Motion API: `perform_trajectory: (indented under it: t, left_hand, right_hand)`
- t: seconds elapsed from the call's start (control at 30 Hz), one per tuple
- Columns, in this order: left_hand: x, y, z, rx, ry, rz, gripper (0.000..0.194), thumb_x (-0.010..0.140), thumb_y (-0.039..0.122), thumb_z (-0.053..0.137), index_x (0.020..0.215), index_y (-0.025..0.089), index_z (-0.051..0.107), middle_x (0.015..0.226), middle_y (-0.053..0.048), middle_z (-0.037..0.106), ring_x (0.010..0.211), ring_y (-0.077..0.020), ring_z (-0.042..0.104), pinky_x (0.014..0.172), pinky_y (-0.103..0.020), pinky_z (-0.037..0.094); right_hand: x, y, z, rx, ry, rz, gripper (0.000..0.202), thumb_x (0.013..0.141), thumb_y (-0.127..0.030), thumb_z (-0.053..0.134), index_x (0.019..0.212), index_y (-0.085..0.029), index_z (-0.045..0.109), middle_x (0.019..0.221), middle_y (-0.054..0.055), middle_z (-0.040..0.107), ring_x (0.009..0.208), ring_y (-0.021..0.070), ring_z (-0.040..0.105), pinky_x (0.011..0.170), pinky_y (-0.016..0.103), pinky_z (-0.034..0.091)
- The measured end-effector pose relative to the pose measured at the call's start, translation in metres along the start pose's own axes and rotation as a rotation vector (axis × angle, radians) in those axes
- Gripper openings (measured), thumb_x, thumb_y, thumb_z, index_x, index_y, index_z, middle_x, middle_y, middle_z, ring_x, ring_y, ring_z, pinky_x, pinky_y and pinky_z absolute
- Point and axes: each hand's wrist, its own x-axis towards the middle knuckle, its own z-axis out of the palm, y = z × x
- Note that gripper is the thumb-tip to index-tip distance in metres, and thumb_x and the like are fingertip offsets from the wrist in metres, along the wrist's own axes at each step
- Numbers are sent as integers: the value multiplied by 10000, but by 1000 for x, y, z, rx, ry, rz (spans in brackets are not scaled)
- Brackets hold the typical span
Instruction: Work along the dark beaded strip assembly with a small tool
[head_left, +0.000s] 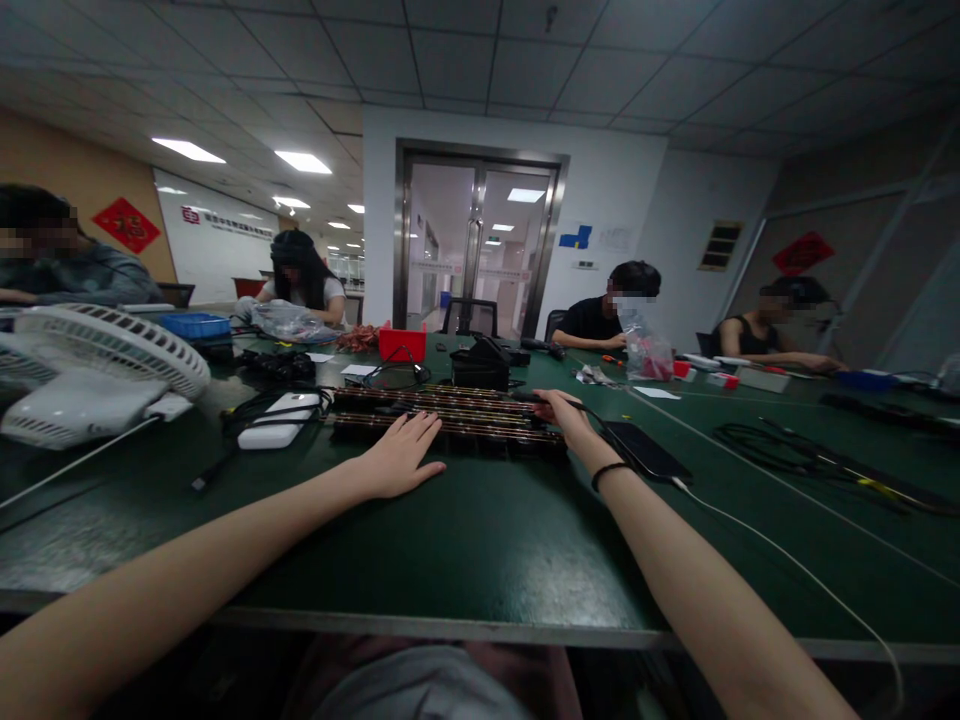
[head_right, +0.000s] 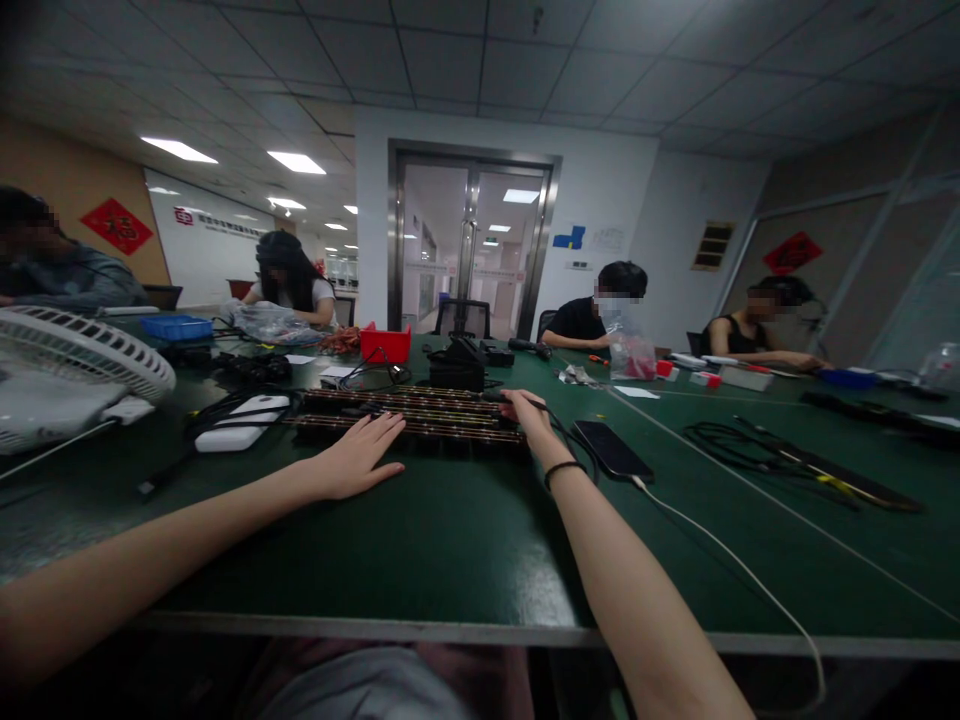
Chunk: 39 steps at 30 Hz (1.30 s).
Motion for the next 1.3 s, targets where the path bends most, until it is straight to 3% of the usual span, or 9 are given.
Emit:
perform_trajectory:
  t: [0.57, 1.1, 1.3]
  left_hand:
    - [1, -4, 4, -8, 19, 22, 788, 1027, 622, 286, 1596, 78, 259, 1666, -184, 221, 1560, -302, 171, 1258, -491, 156]
    - [0, -2, 2, -21, 4, 7, 786, 1028, 595, 318, 1594, 54, 249, 1666, -197, 210, 1563, -306, 145, 1263, -489, 134]
    - [1, -5, 6, -34, 30, 36, 781, 1029, 612, 278, 1593, 71, 262, 1661, -204, 216, 1560, -317, 164, 1256, -508, 155]
  right_hand:
    - [3, 2, 0, -7, 22, 13, 123, 799, -204, 605, 774, -238, 721, 624, -6, 689, 618, 148, 645, 726, 320, 572]
    - [-3, -4, 2, -8, 20, 24, 160, 830, -177, 568, 775, -221, 711, 639, -7, 684, 630, 142, 625, 808, 341, 556]
    - [-4, -3, 0, -5, 4, 8, 124, 800, -200, 596, 779, -228, 715, 645, 6, 693, 627, 158, 639, 750, 328, 561]
